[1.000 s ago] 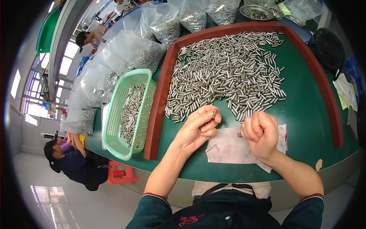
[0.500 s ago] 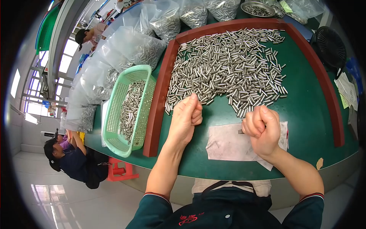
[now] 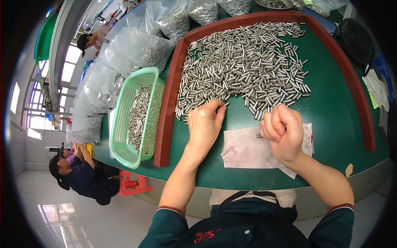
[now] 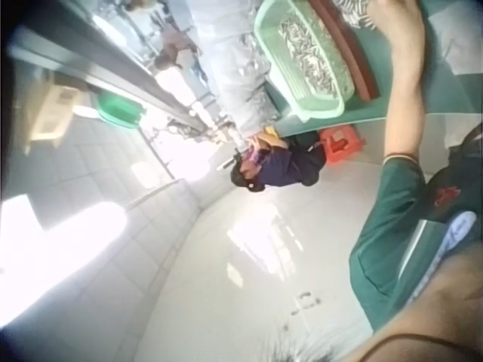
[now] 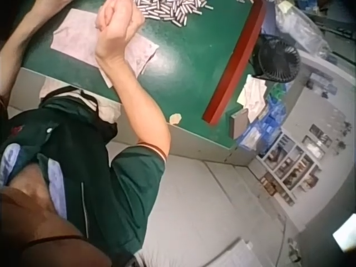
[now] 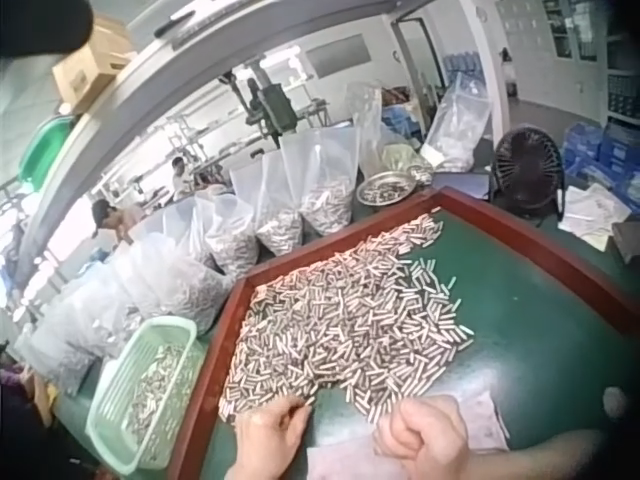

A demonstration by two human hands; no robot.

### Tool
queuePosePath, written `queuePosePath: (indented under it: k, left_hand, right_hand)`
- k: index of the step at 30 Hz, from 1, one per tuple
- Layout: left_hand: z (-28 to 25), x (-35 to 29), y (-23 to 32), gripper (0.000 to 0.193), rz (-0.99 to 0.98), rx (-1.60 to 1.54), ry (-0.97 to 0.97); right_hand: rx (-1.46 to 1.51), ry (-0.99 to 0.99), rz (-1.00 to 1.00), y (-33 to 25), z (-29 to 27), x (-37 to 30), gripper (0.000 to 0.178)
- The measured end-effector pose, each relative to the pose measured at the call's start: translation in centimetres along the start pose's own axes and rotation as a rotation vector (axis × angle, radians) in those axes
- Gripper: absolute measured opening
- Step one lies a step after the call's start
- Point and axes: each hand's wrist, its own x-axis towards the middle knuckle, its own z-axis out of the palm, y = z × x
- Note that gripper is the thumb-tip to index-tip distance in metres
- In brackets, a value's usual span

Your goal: Manually assembling small metal pins into cylindrical metal housings at a factory workbench.

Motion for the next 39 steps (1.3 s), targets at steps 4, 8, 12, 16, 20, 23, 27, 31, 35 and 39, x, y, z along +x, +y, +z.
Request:
queuePosePath:
  k: [4,8,12,16,20,23,27,31,35,39]
  left_hand:
    - [0.1,-0.2,-0.2,0.007,0.189,0.012,0.030]
    - [-0.3,-1.6,2.0,0.005,0.030,-0.408,-0.348]
    - [-0.2,-2.5,3.5,0.005,0.111,-0.372,-0.370]
    - [-0.5,-2.4,3.5,0.005,0.097,-0.339,-0.396]
    - [-0.6,-2.4,3.6,0.005,0.084,-0.330,-0.407]
    - [-0.4,-2.4,3.6,0.005,0.084,-0.343,-0.411]
    - [-0.4,-2.5,3.6,0.005,0.092,-0.331,-0.402]
    - [-0.4,-2.5,3.6,0.005,0.080,-0.324,-0.404]
    - [-0.1,-2.6,3.6,0.006,0.066,-0.340,-0.403]
    - [-0.2,-2.6,3.5,0.006,0.084,-0.366,-0.394]
  right_hand:
    - [0.005,0.007,0.006,-0.1,0.3,-0.1,0.039]
    - [0.050,0.021,-0.014,-0.2,-0.4,-0.1,0.039]
    - [0.089,-0.012,-0.048,-0.8,-0.2,-0.1,0.039]
    - [0.071,-0.012,-0.020,-0.7,-0.2,-0.1,0.038]
    - [0.031,-0.034,-0.008,-0.6,-0.2,0.0,0.039]
    - [0.000,-0.038,-0.028,-0.5,-0.4,0.1,0.040]
    - [0.006,-0.044,-0.031,-0.5,-0.3,0.1,0.040]
    - [-0.022,-0.041,-0.015,-0.4,-0.3,0.0,0.041]
    - [-0.019,-0.019,-0.013,-0.3,-0.4,0.1,0.041]
    - [-0.022,-0.005,-0.028,-0.1,-0.3,0.1,0.041]
